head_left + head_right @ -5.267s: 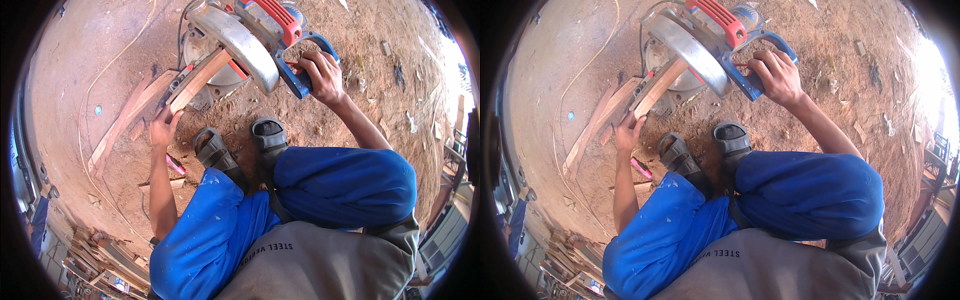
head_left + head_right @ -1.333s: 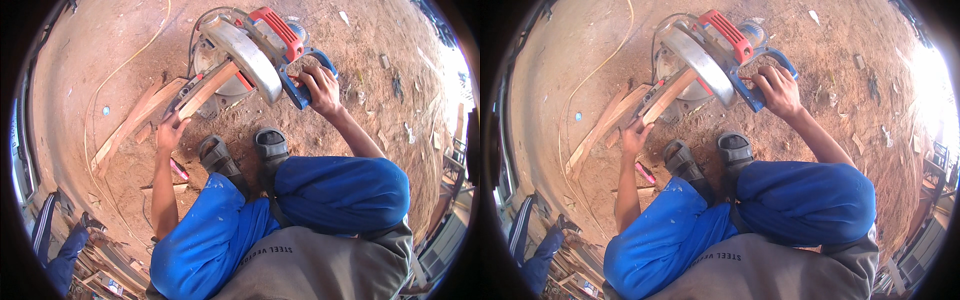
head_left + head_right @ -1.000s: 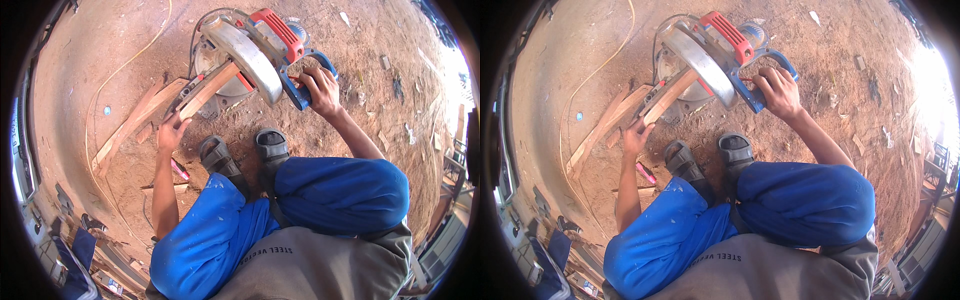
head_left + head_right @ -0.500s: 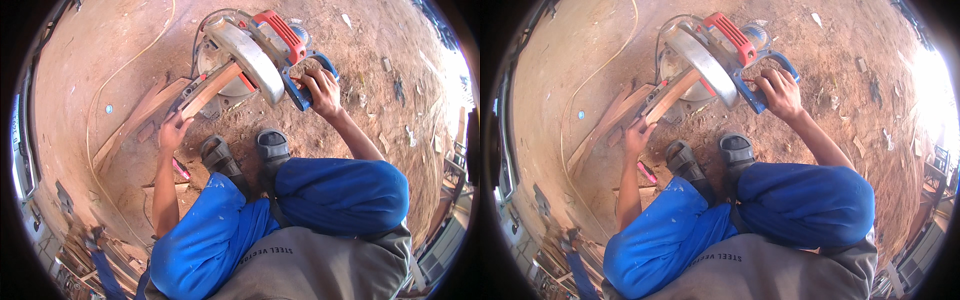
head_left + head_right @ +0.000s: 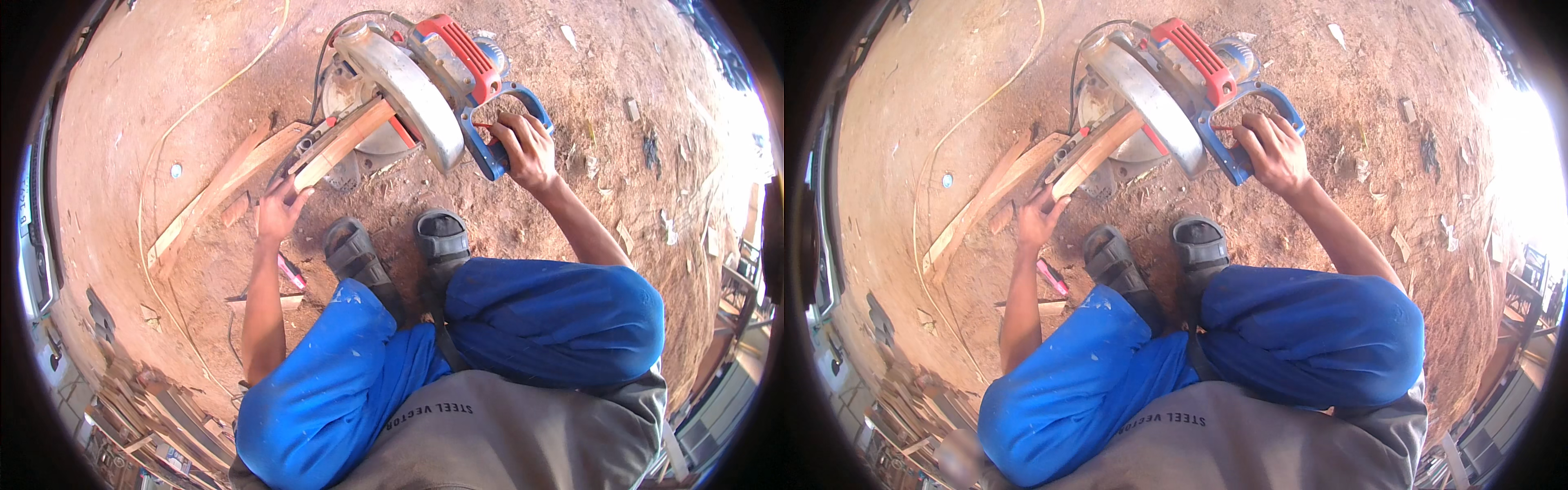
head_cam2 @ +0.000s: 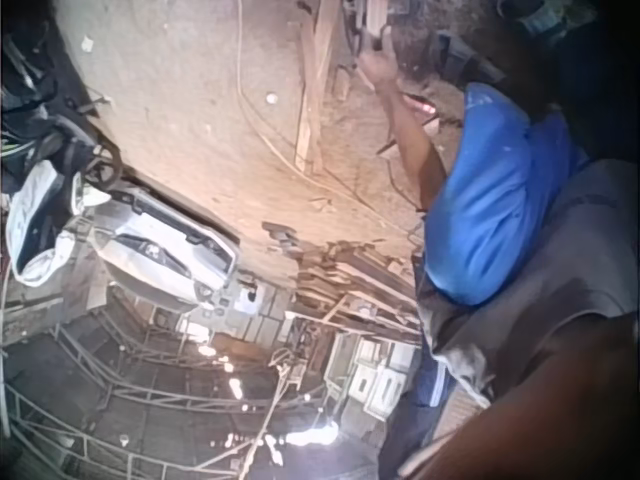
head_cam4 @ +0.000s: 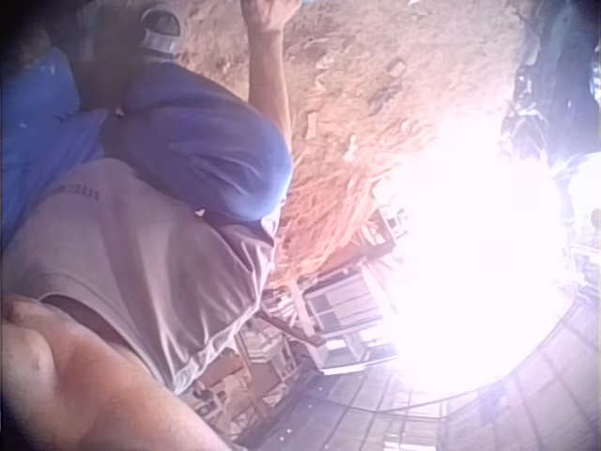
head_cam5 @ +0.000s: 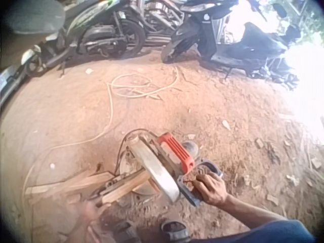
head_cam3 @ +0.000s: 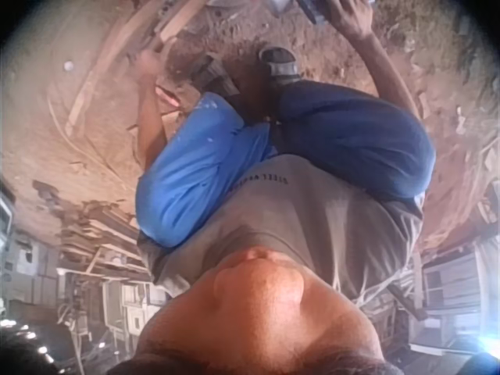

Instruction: The person positions wood pieces against a miter saw and makes several cuts by pulling the saw handle down.

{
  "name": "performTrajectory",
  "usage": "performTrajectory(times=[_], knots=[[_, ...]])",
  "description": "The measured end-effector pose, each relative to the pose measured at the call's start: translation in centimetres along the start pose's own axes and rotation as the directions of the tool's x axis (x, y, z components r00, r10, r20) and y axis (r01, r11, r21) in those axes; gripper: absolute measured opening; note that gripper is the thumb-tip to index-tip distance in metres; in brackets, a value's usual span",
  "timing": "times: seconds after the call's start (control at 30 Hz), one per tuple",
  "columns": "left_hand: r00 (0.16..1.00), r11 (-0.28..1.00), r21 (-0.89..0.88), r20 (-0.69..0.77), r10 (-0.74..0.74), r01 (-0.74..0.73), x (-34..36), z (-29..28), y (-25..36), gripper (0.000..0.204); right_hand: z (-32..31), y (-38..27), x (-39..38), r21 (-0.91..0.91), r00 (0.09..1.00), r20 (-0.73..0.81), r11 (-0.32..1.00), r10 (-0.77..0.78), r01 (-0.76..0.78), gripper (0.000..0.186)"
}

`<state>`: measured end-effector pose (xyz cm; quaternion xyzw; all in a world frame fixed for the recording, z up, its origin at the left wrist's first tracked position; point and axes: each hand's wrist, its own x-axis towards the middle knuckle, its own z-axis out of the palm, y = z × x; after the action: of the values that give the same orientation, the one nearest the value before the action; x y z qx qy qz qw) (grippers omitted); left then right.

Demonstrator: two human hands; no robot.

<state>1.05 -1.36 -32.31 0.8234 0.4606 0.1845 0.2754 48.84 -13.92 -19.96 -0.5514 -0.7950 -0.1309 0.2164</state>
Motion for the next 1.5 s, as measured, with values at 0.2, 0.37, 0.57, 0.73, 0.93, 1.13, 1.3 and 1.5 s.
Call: performTrajectory(times=[0.2, 0.37, 0.57, 0.73, 0.93, 1.13, 1.3, 1.5], knots=[[0.997, 0.998, -0.019, 0.05, -0.064, 0.065, 0.0, -0.5, 1.0, 0.05, 0.3, 0.2, -0.1, 0.011, 1.0, 0.01, 1.0, -0.02, 0.02, 0.033], [0.998, 0.999, -0.011, 0.047, -0.038, 0.038, -0.2, -0.7, 1.0, 0.05, 0.7, 0.3, -0.5, 0.003, 1.0, -0.01, 1.0, -0.025, 0.025, 0.033], [0.995, 0.997, -0.016, 0.056, -0.079, 0.08, 0.0, -0.7, 1.0, 0.053, 0.9, -0.3, -0.3, 0.005, 0.999, -0.046, 1.0, 0.002, -0.002, 0.034], [0.988, 0.993, -0.001, 0.095, -0.118, 0.119, 0.0, -1.2, 1.8, 0.056, 1.0, -0.4, -0.3, 0.008, 1.0, -0.029, 1.0, 0.007, -0.007, 0.033], [0.99, 0.992, -0.007, 0.061, -0.129, 0.129, -0.2, -0.6, 0.9, 0.056, 0.6, -0.6, -0.2, 0.01, 0.999, -0.029, 1.0, 0.015, -0.015, 0.034], [0.983, 0.985, -0.024, 0.08, -0.167, 0.17, -0.2, -0.6, 0.9, 0.059, 0.7, -0.3, -0.3, -0.005, 1.0, 0.006, 1.0, 0.012, -0.012, 0.033], [0.994, 0.994, -0.008, 0.019, -0.11, 0.11, -0.5, -0.1, -0.3, 0.06, 0.2, -0.3, 0.1, 0.005, 0.999, 0.046, 1.0, 0.028, -0.028, 0.032], [0.99, 0.989, -0.041, 0.03, -0.138, 0.14, -0.5, -0.1, -0.3, 0.06, -0.5, -0.4, 0.7, -0.006, 0.998, 0.049, 1.0, 0.024, -0.024, 0.03]])
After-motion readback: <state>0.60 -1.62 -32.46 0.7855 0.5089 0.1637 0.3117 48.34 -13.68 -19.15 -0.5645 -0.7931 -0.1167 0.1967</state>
